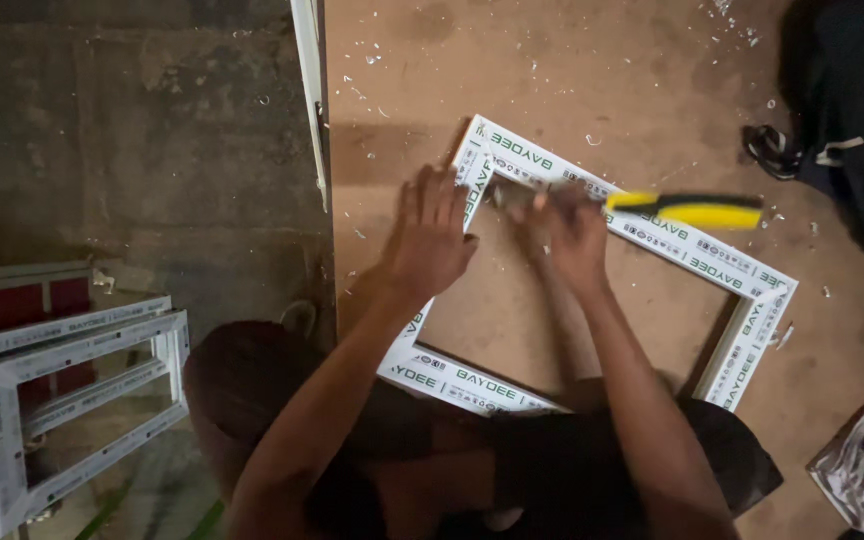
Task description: The person sits on the floor holding a white PVC window frame and uses a hand file to file and smooth the cut edges of the frame, working around the frame and repositioning it to reach different edges.
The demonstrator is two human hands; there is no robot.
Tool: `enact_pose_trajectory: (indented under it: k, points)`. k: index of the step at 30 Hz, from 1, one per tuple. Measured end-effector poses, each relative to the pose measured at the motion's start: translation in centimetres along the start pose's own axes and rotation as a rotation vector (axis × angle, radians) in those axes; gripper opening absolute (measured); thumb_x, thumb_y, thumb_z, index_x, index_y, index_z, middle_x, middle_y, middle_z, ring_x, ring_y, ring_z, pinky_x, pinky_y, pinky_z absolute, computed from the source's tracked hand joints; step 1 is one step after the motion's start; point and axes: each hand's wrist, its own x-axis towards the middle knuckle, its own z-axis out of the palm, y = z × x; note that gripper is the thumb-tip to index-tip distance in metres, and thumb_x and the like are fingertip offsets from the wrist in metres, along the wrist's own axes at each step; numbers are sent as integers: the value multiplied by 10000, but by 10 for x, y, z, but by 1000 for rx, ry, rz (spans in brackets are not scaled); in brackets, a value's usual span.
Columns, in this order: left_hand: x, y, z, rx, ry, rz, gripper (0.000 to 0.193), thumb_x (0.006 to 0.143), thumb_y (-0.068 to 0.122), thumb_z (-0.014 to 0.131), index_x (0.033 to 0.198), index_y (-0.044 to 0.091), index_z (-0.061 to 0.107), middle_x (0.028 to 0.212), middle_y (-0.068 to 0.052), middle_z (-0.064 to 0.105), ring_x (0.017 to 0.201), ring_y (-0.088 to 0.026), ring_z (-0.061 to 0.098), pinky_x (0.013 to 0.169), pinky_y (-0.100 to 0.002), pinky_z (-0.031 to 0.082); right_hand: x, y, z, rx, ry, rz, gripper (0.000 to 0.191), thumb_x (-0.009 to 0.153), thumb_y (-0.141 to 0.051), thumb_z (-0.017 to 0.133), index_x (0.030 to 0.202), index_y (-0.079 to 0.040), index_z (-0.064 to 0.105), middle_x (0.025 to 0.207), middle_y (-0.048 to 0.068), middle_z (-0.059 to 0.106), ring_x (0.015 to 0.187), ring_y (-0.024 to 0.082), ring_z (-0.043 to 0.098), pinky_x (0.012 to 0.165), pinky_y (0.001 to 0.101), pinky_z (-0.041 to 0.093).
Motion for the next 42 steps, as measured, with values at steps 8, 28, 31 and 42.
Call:
enact_pose_trajectory:
  k: [8, 28, 31, 42]
  points:
    - [-2, -10, 18, -43, 41, -49, 650, 936, 271, 580, 1491, -43, 452, 1623, -293, 283, 1498, -439, 302, 1205, -552, 270, 115, -63, 34, 200, -38, 50, 103, 1024, -32, 598, 1046, 58, 552, 882, 80, 708, 754, 145, 758, 665, 298, 671]
    - [-20, 23, -13, -98, 58, -90, 819, 851, 227, 631, 1545, -68, 314, 1621, -333, 218, 1513, -474, 230, 1226, -500, 243, -96, -122, 8, 156, 160, 6, 159, 997, -92, 612, 1014, 58, 663, 893, 116, 756, 800, 152, 748, 705, 291, 606]
    - [-34, 29, -13, -153, 73, -105, 790, 868, 229, 625, 1537, -65, 325, 1614, -342, 229, 1499, -484, 247, 1213, -501, 268, -116, -113, -4, 343, 118, 45, 179, 1003, -83, 590, 1004, 82, 659, 906, 123, 762, 800, 176, 773, 709, 305, 643]
    - [-30, 24, 7, -110, 80, -137, 720, 781, 198, 658, 1422, -75, 476, 1523, -358, 364, 1378, -491, 402, 1131, -519, 358, -37, -56, 0, 400, 73, 25, 199, 1014, -60, 589, 1165, 66, 623, 1028, 115, 697, 900, 140, 713, 784, 301, 615]
